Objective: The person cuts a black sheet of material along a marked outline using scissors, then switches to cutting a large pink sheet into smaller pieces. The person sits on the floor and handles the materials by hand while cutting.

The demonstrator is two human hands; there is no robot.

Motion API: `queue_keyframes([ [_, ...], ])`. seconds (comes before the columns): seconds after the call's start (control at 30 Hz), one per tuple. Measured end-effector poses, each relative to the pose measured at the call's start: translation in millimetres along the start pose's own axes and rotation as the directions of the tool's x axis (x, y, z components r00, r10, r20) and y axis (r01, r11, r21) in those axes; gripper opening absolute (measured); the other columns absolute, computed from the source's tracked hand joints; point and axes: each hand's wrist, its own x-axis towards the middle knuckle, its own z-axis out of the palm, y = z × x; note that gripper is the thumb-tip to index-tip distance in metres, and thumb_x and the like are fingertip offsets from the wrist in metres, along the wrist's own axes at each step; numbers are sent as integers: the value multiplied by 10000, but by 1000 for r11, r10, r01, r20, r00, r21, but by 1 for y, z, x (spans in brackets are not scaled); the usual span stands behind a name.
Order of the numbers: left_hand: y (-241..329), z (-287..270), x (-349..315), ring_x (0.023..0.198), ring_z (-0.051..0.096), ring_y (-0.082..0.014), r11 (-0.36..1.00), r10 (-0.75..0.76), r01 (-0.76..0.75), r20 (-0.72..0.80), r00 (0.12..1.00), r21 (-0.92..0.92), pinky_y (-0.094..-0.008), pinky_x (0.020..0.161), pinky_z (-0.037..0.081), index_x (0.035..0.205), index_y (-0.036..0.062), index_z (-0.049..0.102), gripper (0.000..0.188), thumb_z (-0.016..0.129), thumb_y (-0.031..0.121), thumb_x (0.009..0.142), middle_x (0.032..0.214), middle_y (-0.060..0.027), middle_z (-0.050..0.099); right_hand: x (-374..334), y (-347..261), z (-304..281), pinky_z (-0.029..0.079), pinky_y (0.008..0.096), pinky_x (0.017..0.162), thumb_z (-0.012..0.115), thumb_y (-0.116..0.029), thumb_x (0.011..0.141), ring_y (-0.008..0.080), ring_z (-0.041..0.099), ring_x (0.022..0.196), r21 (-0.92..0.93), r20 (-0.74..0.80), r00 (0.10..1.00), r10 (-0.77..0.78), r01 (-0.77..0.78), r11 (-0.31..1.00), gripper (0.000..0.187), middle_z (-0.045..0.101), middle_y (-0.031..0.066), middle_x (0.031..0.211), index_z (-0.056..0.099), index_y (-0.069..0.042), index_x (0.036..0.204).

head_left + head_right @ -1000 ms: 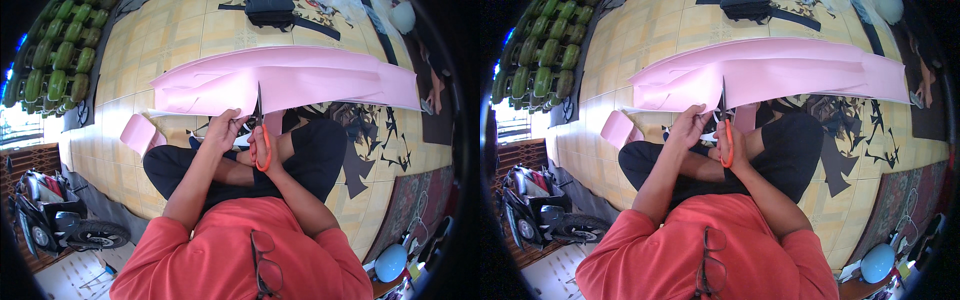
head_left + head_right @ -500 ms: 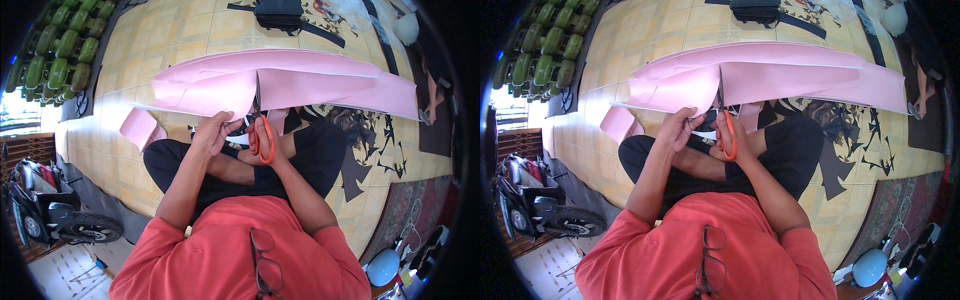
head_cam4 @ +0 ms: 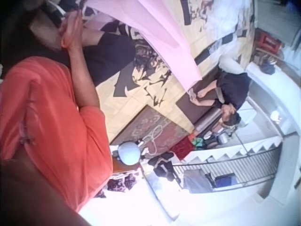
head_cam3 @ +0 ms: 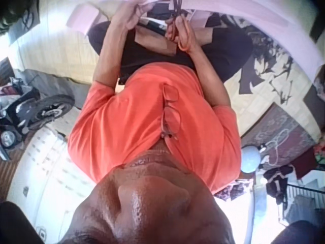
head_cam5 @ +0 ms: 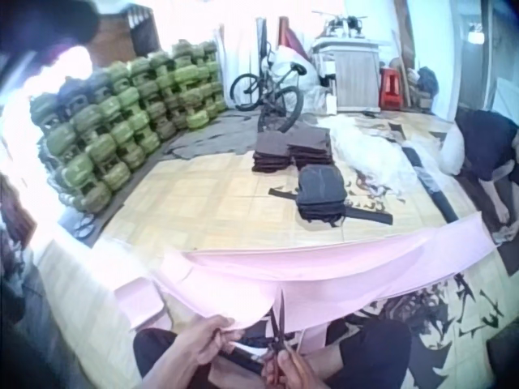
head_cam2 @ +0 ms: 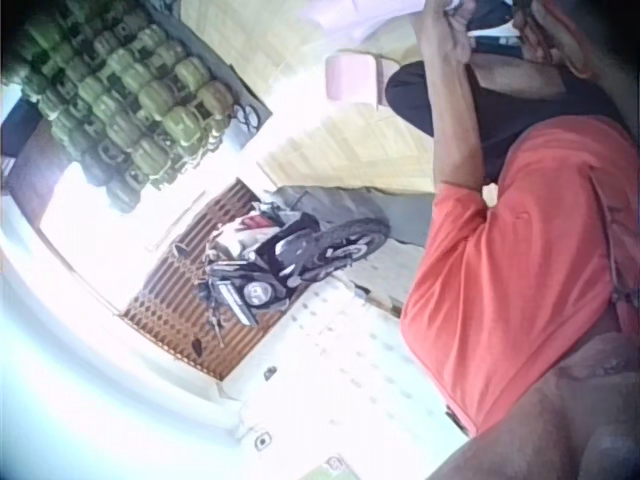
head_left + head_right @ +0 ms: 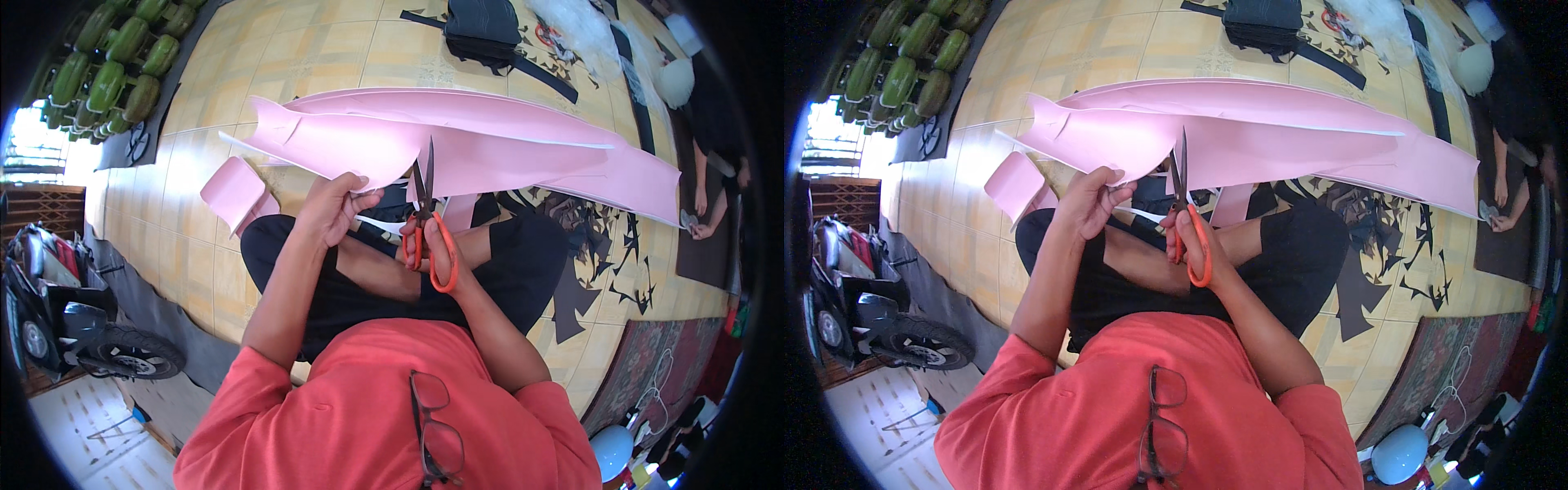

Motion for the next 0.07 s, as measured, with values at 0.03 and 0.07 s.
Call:
queue_keyframes([
  [0.03,0,-2,-4,780,692,-249,999,3,-4,22,1000,35,-254,626,619,1215,-112,458,414,576,-6,832,1039,-191,637,-4,-4,-1,428,251,552,385,-509,1002,121,510,612,-10,1,1000,4,-4,1000,523,497,39,735,528,-8,1056],
  [0.07,2,-2,-11,777,692,-255,997,6,-9,45,999,70,-259,625,618,1227,-114,449,428,578,5,836,1050,-192,637,-6,-4,-1,428,251,552,385,-509,1002,121,510,612,-16,-4,1000,9,-9,1000,523,497,39,735,528,-8,1056],
])
